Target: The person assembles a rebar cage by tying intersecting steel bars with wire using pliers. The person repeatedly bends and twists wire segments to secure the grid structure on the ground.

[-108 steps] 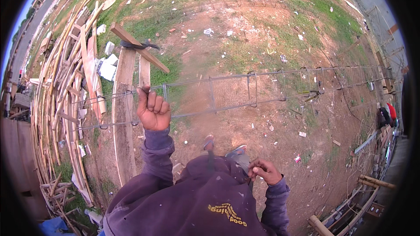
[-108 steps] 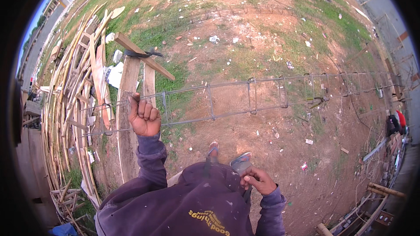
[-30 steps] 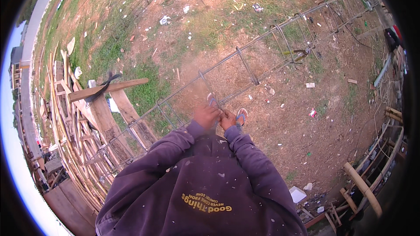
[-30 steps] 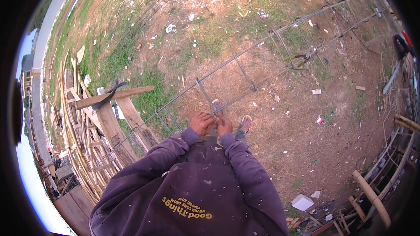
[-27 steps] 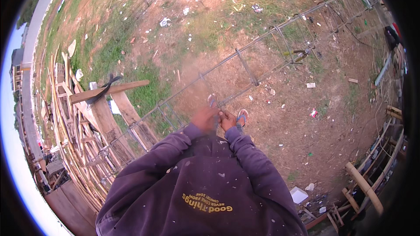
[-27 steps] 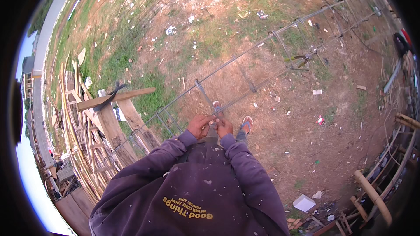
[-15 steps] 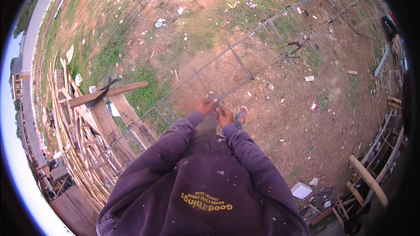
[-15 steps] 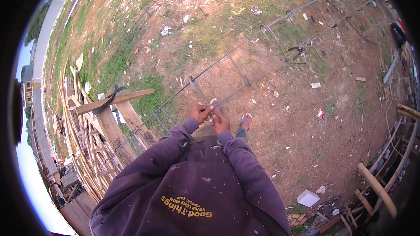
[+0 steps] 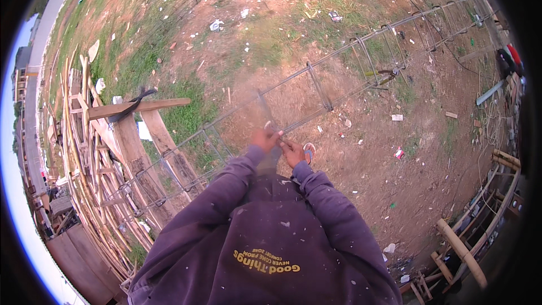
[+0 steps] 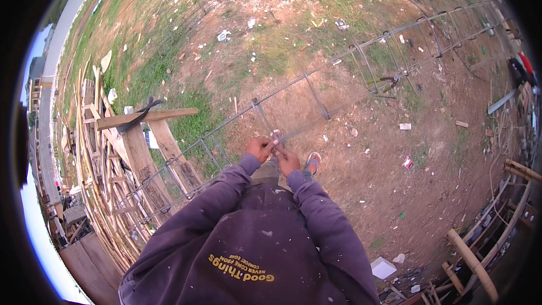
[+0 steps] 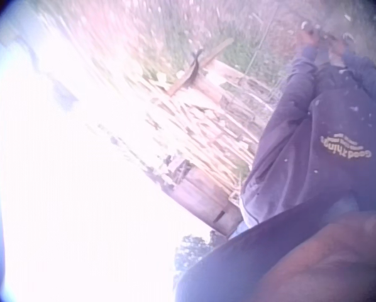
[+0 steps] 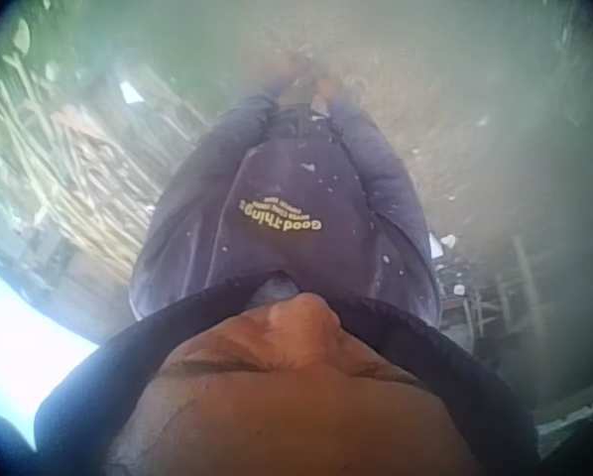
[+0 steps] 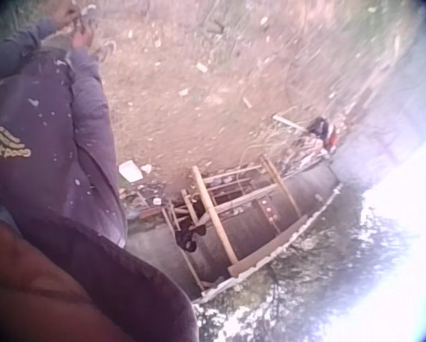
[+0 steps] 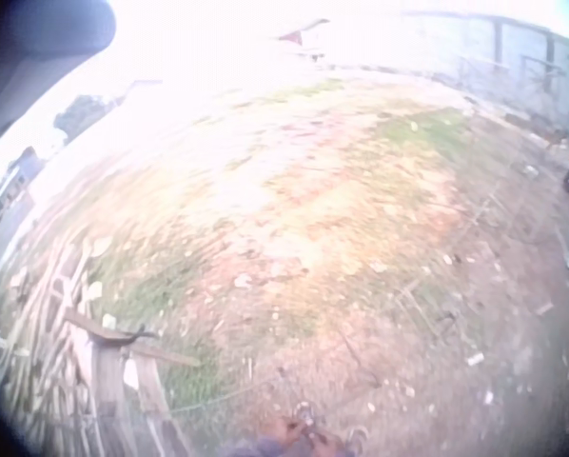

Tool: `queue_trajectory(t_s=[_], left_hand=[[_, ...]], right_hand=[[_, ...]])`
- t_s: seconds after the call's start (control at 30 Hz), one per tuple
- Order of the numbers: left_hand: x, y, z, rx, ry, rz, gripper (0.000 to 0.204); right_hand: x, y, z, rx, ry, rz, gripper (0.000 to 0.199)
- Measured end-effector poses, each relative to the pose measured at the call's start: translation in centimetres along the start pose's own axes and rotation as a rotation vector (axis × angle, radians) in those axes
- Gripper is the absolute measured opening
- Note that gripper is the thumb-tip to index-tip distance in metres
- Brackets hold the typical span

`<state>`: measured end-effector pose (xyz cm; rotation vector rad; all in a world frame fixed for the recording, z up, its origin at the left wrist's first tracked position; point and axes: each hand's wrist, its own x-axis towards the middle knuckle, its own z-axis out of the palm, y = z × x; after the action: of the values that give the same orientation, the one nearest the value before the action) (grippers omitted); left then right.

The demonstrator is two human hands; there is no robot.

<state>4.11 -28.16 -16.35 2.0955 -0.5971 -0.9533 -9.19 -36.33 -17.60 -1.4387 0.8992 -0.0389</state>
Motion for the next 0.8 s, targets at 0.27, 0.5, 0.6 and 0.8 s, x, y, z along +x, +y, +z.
queue_trajectory(t_s=[0.27,0.5,0.6,0.8], left_hand=[[-0.3,-0.5,0.4,-0.054,0.025,0.027,0.046],[-0.6,0.8,-0.1,-0.127,0.044,-0.091,0.04],[-0.8,1.8,-0.6,-0.14,-0.006,-0.093,0.04],[-0.2,0.5,-0.6,-0.132,-0.072,0.002,0.044]], right_hand=[[4.7,-7.1,-7.7,-0.8,-0.415,-0.302,0.025],[11.7,-8.1,-3.0,-1.263,-0.439,-0.152,0.036],[12.8,-8.5,-1.2,-1.463,-0.506,0.08,0.047],[9.7,-9.4,-2.1,-1.475,-0.212,-0.446,0.038]])
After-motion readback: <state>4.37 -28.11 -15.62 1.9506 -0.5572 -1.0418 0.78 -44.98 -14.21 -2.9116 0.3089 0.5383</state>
